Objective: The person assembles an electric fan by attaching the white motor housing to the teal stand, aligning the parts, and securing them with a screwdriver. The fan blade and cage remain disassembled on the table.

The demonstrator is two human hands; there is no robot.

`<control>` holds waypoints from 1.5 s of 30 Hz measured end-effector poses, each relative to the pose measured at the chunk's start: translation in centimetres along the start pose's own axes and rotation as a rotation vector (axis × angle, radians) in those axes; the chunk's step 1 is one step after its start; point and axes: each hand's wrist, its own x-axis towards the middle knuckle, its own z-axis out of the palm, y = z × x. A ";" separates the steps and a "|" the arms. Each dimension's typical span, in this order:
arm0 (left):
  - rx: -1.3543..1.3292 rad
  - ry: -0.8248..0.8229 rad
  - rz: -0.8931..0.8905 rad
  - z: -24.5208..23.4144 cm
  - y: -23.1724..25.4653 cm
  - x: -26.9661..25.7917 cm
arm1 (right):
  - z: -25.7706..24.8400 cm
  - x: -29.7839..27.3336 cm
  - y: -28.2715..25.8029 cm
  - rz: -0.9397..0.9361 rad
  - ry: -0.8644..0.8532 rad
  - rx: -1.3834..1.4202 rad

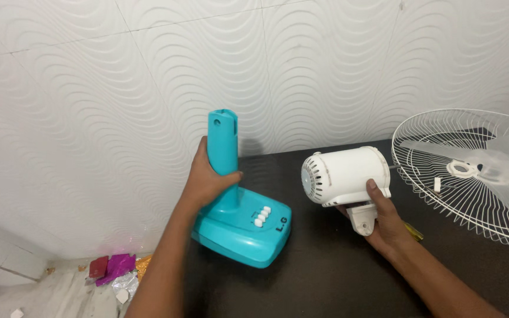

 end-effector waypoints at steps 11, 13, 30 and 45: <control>0.278 -0.821 -0.089 -0.6 6.9 0.4 | -0.4 0.2 0.1 0.013 0.028 0.074; 0.405 -0.965 -0.102 0.3 8.5 0.2 | -0.6 0.4 0.3 0.014 0.057 0.102; 1.318 -1.002 0.261 8.5 6.5 2.1 | -1.3 0.9 0.2 -0.073 0.007 0.200; 1.063 -0.507 0.216 12.1 4.2 -4.0 | -1.6 0.8 0.6 -0.082 0.020 0.233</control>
